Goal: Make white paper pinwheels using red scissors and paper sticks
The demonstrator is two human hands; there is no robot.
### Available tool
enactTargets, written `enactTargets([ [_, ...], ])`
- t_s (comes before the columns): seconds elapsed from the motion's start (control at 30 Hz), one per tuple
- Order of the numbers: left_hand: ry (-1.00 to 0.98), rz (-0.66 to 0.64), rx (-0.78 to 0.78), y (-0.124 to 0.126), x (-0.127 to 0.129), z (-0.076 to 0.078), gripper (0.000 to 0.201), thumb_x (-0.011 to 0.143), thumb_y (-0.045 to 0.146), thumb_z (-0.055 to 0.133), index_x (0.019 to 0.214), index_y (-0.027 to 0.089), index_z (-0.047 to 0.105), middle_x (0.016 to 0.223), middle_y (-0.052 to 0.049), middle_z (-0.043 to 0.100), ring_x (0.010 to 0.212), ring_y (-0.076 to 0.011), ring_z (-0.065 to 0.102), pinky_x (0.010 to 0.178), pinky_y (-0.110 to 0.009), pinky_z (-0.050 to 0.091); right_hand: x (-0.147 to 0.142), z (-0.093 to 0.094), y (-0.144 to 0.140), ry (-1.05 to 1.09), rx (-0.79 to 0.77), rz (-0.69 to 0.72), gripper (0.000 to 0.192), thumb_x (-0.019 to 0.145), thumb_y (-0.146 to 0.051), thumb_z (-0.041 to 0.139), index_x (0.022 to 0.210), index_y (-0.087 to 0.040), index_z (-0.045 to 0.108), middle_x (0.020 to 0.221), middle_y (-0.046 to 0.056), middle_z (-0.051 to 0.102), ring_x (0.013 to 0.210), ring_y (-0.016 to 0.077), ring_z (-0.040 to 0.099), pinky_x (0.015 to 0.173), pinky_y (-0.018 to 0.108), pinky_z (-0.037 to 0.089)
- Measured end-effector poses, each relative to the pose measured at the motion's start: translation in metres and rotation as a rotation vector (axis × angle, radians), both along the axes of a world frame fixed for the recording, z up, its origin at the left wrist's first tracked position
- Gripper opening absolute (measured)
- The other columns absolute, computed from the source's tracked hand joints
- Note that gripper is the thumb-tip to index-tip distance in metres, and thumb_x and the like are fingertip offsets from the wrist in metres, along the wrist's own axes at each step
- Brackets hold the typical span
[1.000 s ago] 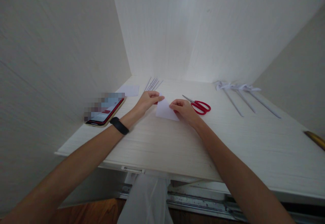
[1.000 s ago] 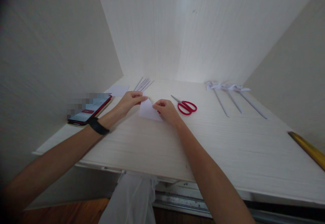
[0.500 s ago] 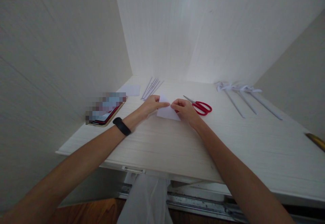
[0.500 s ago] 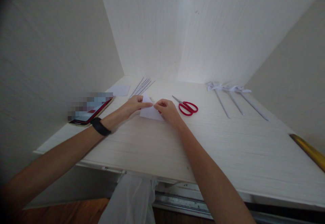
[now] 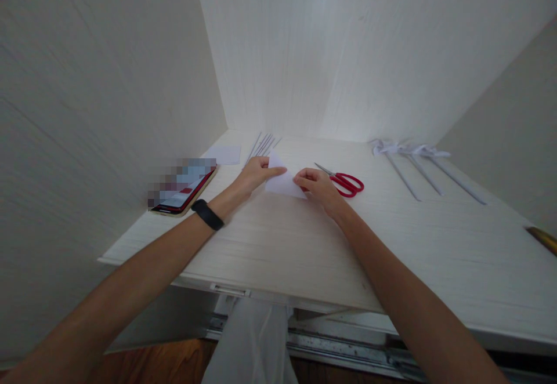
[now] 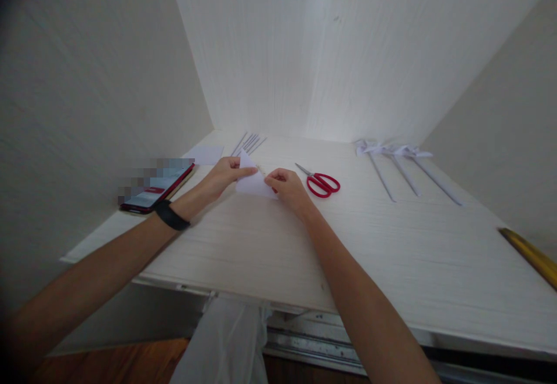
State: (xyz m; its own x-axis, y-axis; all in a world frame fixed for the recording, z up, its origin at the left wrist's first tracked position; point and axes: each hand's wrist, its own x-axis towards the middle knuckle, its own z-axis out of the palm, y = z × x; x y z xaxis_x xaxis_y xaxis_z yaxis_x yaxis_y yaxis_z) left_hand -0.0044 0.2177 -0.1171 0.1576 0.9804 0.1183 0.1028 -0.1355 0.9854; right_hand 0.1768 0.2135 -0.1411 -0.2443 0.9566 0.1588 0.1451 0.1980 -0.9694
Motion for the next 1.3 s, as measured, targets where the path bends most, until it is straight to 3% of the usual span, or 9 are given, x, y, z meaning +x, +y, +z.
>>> enactTargets([
  [0.27,0.031,-0.064,-0.114,-0.006,0.004,-0.001,0.024,0.061,0.032,0.078,0.067,0.013,0.065,0.065,-0.003,0.065,0.057,-0.0133,0.057,0.054,-0.025,0.04,-0.001,0.002,0.0,0.009,0.012,-0.005,0.02,0.062,-0.037,0.063,0.062,-0.018,0.056,0.055,-0.005,0.048,0.054,0.0095,0.041,0.055,0.027,0.031],
  [0.63,-0.012,-0.009,-0.071,-0.008,0.005,0.001,0.025,0.06,0.029,0.077,0.076,0.012,0.067,0.07,-0.003,0.066,0.059,-0.0129,0.058,0.058,-0.025,0.043,-0.003,0.004,0.0,0.02,0.003,0.002,0.021,0.063,-0.038,0.063,0.063,-0.017,0.057,0.056,-0.005,0.049,0.056,0.0102,0.043,0.057,0.027,0.032],
  [0.8,-0.007,0.054,-0.039,-0.006,0.002,0.006,0.022,0.059,0.029,0.077,0.071,0.013,0.067,0.068,-0.003,0.067,0.058,-0.0126,0.057,0.057,-0.024,0.042,-0.001,0.004,0.001,0.006,0.027,0.004,0.021,0.063,-0.038,0.062,0.061,-0.018,0.056,0.054,-0.005,0.048,0.056,0.0101,0.041,0.057,0.027,0.03],
  [1.3,-0.005,0.085,-0.015,-0.005,0.0,0.008,0.024,0.058,0.032,0.079,0.068,0.014,0.067,0.064,-0.001,0.065,0.056,-0.0121,0.055,0.057,-0.024,0.042,-0.002,0.008,-0.001,-0.002,0.022,0.007,0.021,0.065,-0.038,0.062,0.062,-0.018,0.056,0.056,-0.004,0.049,0.056,0.0102,0.042,0.056,0.027,0.03],
])
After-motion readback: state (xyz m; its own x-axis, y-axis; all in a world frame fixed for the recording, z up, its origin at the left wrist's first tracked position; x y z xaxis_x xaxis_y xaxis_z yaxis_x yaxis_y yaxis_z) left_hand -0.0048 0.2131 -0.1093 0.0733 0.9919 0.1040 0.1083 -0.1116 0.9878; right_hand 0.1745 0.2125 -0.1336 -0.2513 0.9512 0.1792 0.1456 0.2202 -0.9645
